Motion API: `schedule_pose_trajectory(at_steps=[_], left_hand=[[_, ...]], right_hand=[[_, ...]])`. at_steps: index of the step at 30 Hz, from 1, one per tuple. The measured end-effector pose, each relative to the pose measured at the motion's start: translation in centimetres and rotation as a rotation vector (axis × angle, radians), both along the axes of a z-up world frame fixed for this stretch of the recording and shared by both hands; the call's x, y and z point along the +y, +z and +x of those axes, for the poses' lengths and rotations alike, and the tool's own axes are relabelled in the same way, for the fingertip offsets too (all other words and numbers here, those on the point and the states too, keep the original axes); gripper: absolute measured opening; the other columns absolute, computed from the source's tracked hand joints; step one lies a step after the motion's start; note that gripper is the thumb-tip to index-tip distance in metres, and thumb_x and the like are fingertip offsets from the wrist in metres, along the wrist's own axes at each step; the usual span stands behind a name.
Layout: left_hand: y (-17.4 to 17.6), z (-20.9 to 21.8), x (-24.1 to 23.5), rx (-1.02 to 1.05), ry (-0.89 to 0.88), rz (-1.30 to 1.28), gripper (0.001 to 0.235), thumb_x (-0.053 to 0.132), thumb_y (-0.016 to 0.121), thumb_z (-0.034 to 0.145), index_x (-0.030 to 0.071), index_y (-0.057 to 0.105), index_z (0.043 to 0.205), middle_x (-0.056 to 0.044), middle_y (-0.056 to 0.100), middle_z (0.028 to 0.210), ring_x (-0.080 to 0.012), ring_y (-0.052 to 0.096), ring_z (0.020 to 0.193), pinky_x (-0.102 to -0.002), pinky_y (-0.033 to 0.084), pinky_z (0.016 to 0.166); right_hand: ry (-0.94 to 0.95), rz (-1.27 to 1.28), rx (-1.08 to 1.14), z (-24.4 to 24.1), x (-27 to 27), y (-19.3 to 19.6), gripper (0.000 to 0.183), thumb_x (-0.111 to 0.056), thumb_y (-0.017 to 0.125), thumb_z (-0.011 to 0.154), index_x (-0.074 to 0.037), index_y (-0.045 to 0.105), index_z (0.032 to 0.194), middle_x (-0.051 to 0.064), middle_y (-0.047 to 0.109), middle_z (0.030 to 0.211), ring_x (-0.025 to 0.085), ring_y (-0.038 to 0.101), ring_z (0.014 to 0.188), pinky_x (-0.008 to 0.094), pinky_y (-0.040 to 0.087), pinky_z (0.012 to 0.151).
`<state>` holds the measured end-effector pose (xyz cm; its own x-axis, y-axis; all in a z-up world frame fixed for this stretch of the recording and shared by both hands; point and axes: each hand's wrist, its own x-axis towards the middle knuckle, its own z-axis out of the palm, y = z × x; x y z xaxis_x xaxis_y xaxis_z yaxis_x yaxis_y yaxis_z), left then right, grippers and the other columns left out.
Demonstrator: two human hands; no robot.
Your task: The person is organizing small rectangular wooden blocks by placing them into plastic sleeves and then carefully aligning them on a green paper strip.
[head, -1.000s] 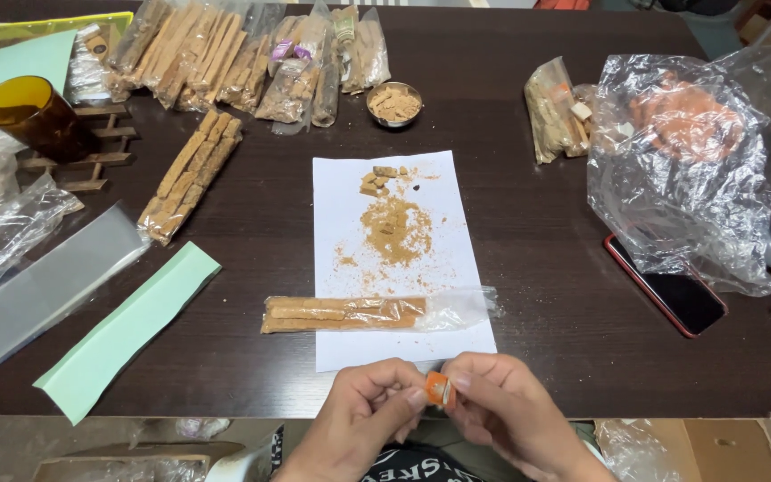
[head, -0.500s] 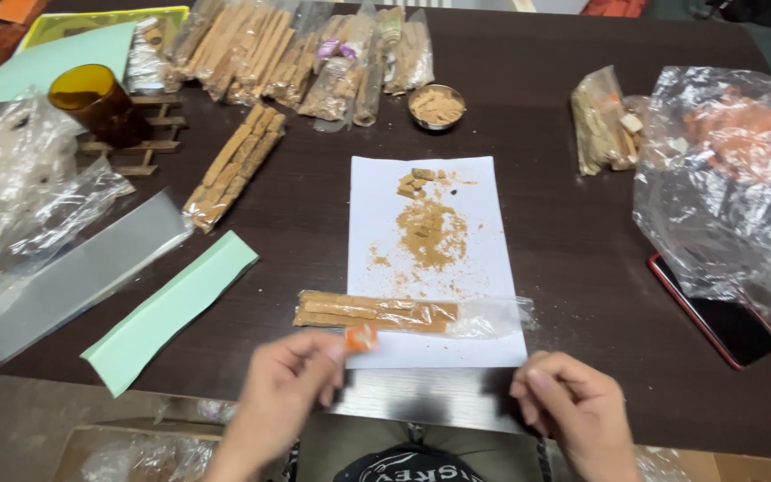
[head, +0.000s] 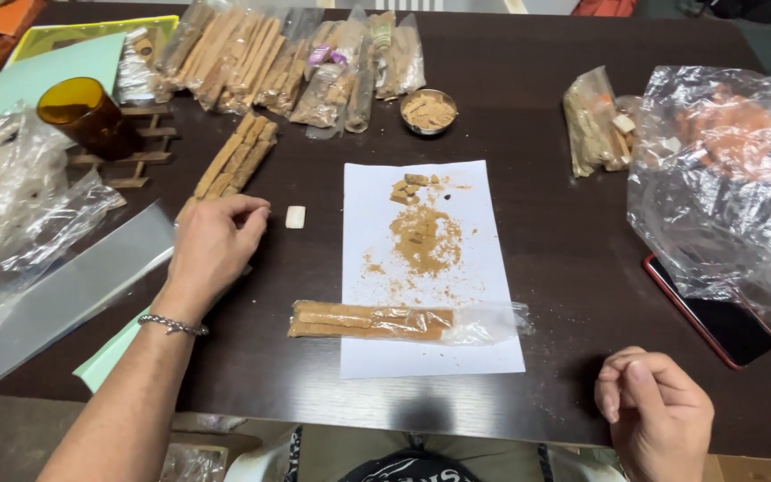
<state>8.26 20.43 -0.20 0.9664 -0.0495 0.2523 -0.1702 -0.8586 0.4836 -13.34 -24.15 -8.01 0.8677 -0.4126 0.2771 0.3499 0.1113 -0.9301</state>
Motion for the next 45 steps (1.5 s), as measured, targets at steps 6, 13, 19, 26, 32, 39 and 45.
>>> schedule_pose_trajectory(at_steps=[6, 13, 19, 26, 32, 39, 45], left_hand=[[-2.5, 0.3, 1.5, -0.38, -0.099, 0.477, 0.01, 0.022, 0.068, 0.096, 0.022, 0.074, 0.088, 0.001, 0.069, 0.077, -0.0285, 0.067, 0.073, -0.044, 0.048, 0.052], [1.0, -5.1, -0.2, -0.404, -0.124, 0.241, 0.019, 0.017, 0.079, 0.098, 0.011, 0.065, 0.087, 0.001, 0.066, 0.088, -0.0223, 0.06, 0.073, -0.042, 0.043, 0.05], [2.5, -11.3, -4.3, -0.395, -0.32, -0.05, 0.016, 0.005, 0.067, 0.096, -0.003, 0.072, 0.108, -0.016, 0.075, 0.11, -0.0272, 0.072, 0.099, -0.038, 0.058, 0.095], [1.2, -12.9, -7.2, -0.301, -0.491, -0.029, 0.025, 0.022, 0.072, 0.092, 0.005, 0.069, 0.11, -0.009, 0.074, 0.096, -0.0217, 0.069, 0.082, -0.034, 0.058, 0.073], [-1.7, -11.8, -6.1, -0.126, -0.52, 0.135, 0.051, 0.013, 0.066, 0.088, 0.003, 0.056, 0.137, -0.011, 0.067, 0.112, -0.0319, 0.061, 0.103, -0.048, 0.045, 0.097], [-1.2, -13.2, -4.2, 0.017, -0.476, 0.012, 0.04, 0.015, 0.065, 0.093, 0.009, 0.06, 0.132, -0.004, 0.064, 0.1, -0.0248, 0.06, 0.084, -0.041, 0.049, 0.081], [0.6, -13.7, -4.2, 0.537, 0.043, -0.639, 0.05, 0.011, 0.092, 0.071, 0.018, 0.08, 0.119, 0.0, 0.082, 0.102, -0.009, 0.071, 0.081, -0.021, 0.054, 0.081]], right_hand=[[0.043, -0.045, 0.001, 0.0, -0.1, 0.2, 0.024, -0.014, 0.059, 0.104, 0.004, 0.062, 0.089, 0.018, 0.057, 0.076, 0.016, 0.048, 0.049, 0.025, 0.039, 0.047], [-0.102, 0.032, 0.01, -0.2, 0.6, 0.1, 0.031, 0.001, 0.065, 0.093, 0.002, 0.064, 0.123, 0.015, 0.07, 0.096, 0.017, 0.057, 0.054, 0.023, 0.045, 0.044], [-0.188, -0.268, 0.055, -0.9, 3.1, 3.5, 0.006, 0.01, 0.064, 0.092, 0.006, 0.066, 0.097, 0.017, 0.061, 0.07, 0.017, 0.058, 0.057, 0.023, 0.049, 0.06], [0.018, -0.654, 0.239, 2.1, 4.8, 7.9, 0.032, -0.009, 0.075, 0.085, -0.004, 0.059, 0.112, 0.008, 0.065, 0.109, 0.017, 0.062, 0.102, 0.029, 0.049, 0.093], [0.19, -0.879, 0.565, 7.1, 5.8, 8.7, 0.038, -0.031, 0.081, 0.08, -0.016, 0.071, 0.113, -0.003, 0.083, 0.107, 0.011, 0.073, 0.099, 0.028, 0.05, 0.092], [0.15, -0.765, 0.471, 9.1, 4.6, 8.9, 0.008, -0.018, 0.079, 0.086, -0.011, 0.083, 0.085, -0.002, 0.083, 0.085, 0.006, 0.07, 0.076, 0.022, 0.051, 0.078], [0.13, -0.714, 0.32, 11.2, 4.6, 10.2, 0.005, -0.014, 0.08, 0.089, -0.009, 0.08, 0.091, 0.002, 0.079, 0.081, 0.008, 0.066, 0.069, 0.022, 0.053, 0.069]])
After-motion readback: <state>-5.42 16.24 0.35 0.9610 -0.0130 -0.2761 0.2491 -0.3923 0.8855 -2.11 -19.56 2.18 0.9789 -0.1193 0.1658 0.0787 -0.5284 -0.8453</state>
